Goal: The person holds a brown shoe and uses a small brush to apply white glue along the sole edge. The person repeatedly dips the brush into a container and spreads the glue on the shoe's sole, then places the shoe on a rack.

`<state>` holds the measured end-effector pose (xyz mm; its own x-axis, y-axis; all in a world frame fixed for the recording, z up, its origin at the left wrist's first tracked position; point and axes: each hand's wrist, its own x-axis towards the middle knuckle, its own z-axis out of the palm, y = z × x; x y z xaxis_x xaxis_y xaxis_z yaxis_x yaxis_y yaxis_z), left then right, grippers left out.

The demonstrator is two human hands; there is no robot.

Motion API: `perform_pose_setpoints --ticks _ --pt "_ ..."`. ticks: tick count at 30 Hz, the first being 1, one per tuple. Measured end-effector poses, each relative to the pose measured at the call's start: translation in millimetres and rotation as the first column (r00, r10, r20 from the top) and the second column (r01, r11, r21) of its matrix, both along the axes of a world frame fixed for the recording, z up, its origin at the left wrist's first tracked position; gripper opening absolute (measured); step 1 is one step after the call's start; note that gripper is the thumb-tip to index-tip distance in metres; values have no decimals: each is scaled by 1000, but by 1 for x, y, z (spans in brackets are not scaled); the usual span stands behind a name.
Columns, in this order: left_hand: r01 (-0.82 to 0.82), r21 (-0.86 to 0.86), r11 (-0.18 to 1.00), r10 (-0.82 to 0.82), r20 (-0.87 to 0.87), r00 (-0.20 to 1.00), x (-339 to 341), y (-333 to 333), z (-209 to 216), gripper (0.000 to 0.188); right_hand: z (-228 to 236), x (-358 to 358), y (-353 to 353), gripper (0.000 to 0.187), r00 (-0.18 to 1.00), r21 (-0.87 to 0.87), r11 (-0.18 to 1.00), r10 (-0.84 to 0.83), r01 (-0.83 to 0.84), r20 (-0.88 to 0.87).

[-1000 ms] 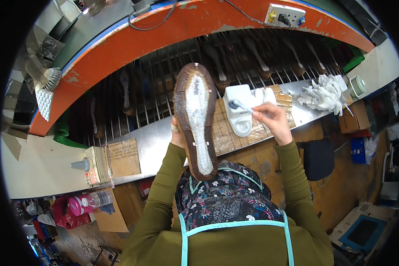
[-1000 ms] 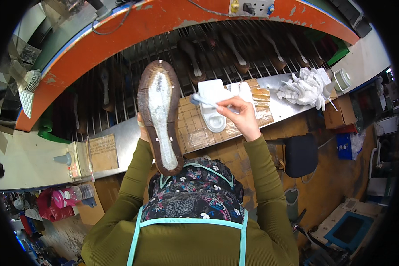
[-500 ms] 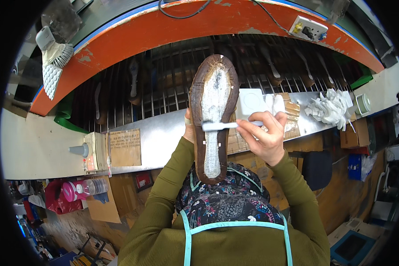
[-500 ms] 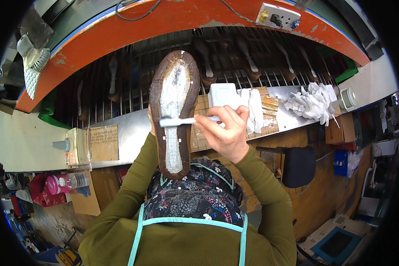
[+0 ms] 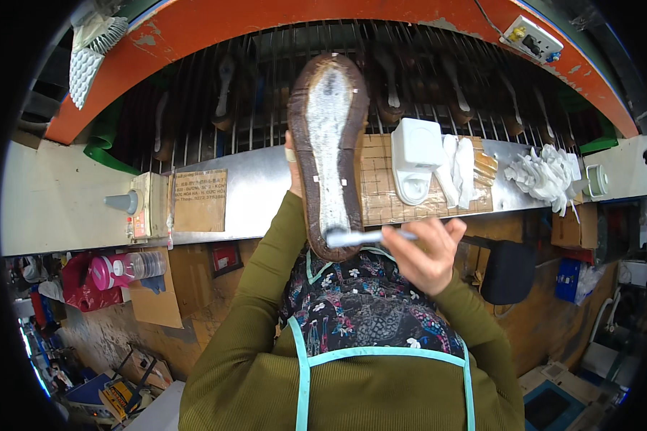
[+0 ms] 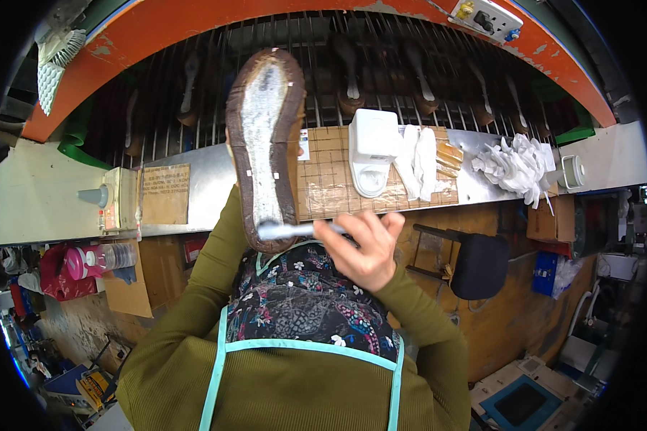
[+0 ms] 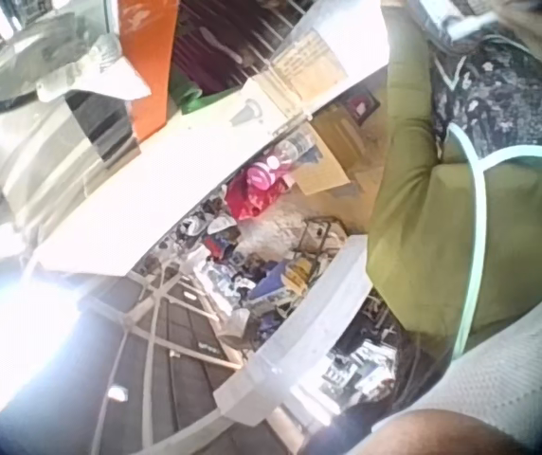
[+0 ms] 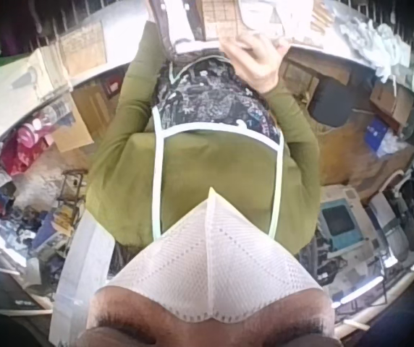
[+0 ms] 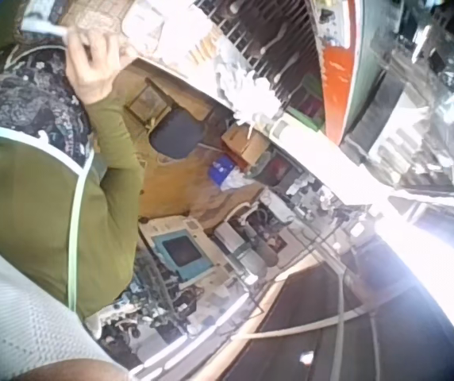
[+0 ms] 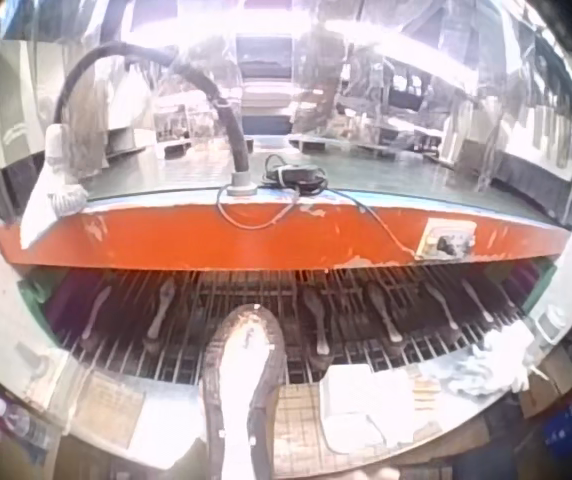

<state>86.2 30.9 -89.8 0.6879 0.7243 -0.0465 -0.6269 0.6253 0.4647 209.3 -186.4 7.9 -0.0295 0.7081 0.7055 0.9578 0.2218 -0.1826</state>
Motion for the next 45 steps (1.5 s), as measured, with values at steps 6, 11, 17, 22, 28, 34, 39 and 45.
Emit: perform_pose_setpoints --ticks 6,11,17,22,28,34,39,45 --pt "-176 183 967 183 -24 983 -41 -2 -40 84 -55 62 -28 11 843 -419 824 -496 382 -206" --pt "-246 134 960 277 -318 907 -72 -10 -57 55 -133 96 -19 6 777 -355 720 -629 596 28" --pt "-44 -153 987 58 93 994 -110 -13 -57 56 -139 110 3 8 759 -579 585 -644 568 94" --pt "68 5 998 -68 151 986 -140 4 -71 67 -145 208 35 12 535 -450 498 -843 741 -52" --pt "193 13 981 -188 299 936 -135 9 -55 70 -160 272 72 30 481 -641 463 -862 612 -163" --pt "263 32 964 -253 398 882 -116 1 -39 70 -172 261 69 24 682 -334 652 -731 681 -35" --pt "289 -27 957 -261 351 899 -126 9 -57 71 -158 225 65 24 736 -454 841 -503 295 -453" --pt "267 30 963 -263 313 913 -96 2 -25 63 -186 273 67 25 582 -446 766 -642 463 -499"
